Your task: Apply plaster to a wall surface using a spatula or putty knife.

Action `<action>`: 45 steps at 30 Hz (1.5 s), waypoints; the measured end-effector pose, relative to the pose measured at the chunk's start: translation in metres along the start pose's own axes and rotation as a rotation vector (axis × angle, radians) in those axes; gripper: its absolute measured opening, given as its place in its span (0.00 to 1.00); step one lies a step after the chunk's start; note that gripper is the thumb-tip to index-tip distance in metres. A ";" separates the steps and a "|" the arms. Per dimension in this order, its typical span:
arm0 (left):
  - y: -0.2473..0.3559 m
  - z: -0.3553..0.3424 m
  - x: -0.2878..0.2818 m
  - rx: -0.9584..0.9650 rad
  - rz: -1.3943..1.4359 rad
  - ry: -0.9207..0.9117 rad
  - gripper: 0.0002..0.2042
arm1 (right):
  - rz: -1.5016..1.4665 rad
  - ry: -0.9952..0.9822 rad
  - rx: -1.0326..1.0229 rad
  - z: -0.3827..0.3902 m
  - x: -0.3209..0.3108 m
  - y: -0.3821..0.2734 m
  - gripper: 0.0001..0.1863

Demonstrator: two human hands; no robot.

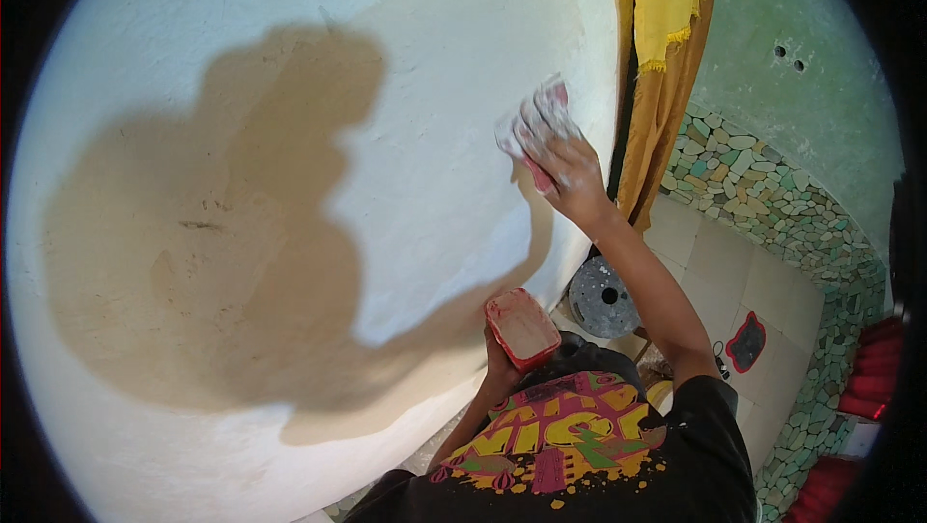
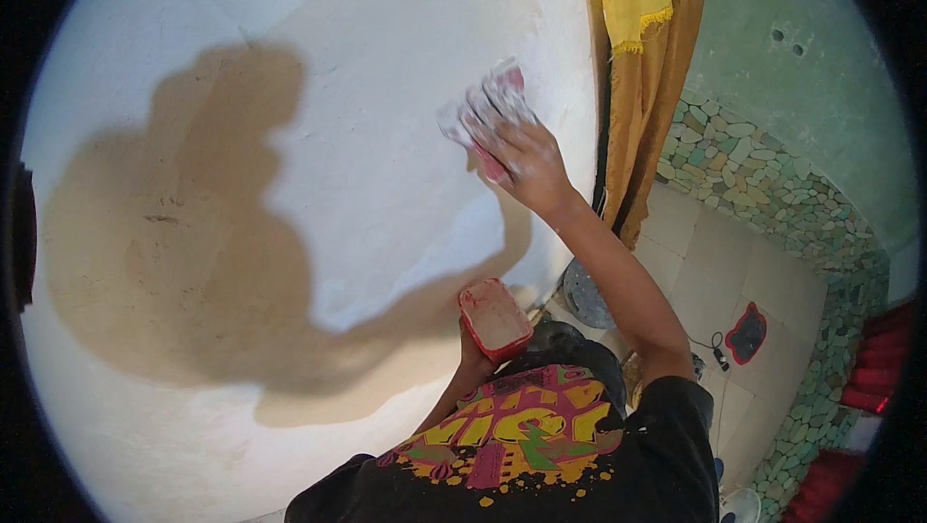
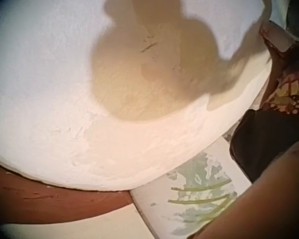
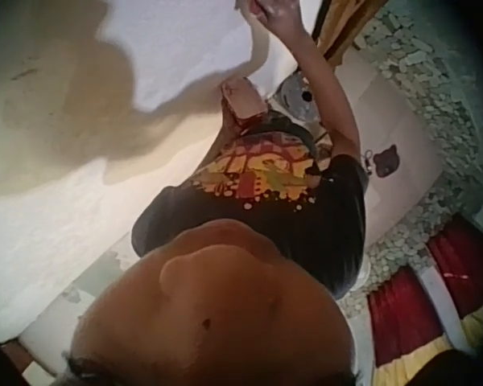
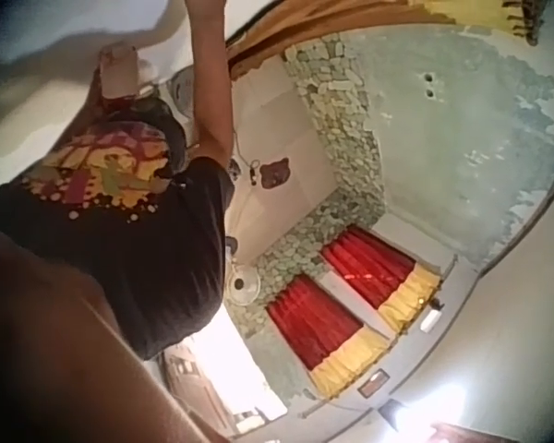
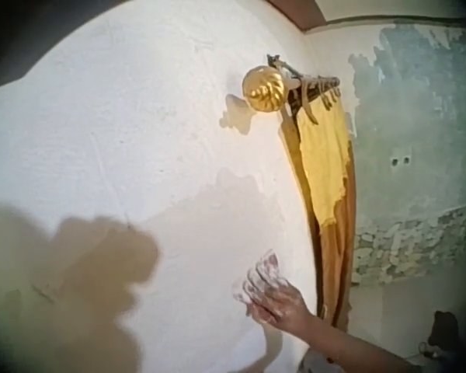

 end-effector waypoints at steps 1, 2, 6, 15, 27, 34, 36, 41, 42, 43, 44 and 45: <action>0.001 -0.001 0.000 -0.006 0.000 -0.014 0.35 | -0.013 -0.143 0.034 0.016 -0.007 -0.001 0.34; 0.000 0.000 0.000 -0.007 0.001 -0.017 0.35 | -0.025 -0.285 0.069 0.028 -0.011 0.001 0.33; -0.005 -0.003 0.002 -0.064 -0.016 -0.014 0.38 | -0.088 -0.020 0.081 0.006 -0.038 -0.001 0.25; -0.009 -0.007 0.012 -0.028 0.009 -0.079 0.36 | -0.053 0.220 0.076 -0.118 -0.044 0.008 0.20; 0.000 -0.012 0.025 0.046 -0.049 -0.006 0.34 | -0.554 -0.180 0.561 0.013 -0.055 -0.042 0.25; 0.002 -0.043 0.058 0.057 -0.180 -0.028 0.35 | -1.105 0.293 1.502 0.076 -0.081 -0.062 0.13; 0.004 -0.054 0.069 0.067 -0.159 -0.022 0.35 | -0.993 0.073 1.523 0.080 -0.089 -0.067 0.14; -0.014 -0.049 0.077 0.096 -0.114 -0.023 0.36 | -0.617 -0.129 1.157 0.111 -0.104 -0.087 0.19; -0.013 -0.049 0.073 0.100 -0.126 0.002 0.37 | -0.558 -0.241 1.108 0.107 -0.106 -0.092 0.19; -0.014 -0.049 0.074 0.110 -0.110 0.024 0.37 | -0.499 -0.351 1.057 0.101 -0.107 -0.095 0.19; -0.014 -0.049 0.075 0.144 -0.142 0.055 0.37 | -0.518 -0.369 1.067 0.094 -0.105 -0.096 0.19; -0.018 -0.050 0.076 0.167 -0.175 0.080 0.36 | -0.469 -0.456 1.036 0.088 -0.104 -0.100 0.18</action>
Point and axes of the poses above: each hand's wrist, its own z-axis away from the middle knuckle, its own x-axis out of the palm, y = z × x, the point moved 2 cm from there along -z, towards the middle knuckle, and after that the axes turned 10 degrees about -x, right-handed, at the moved point
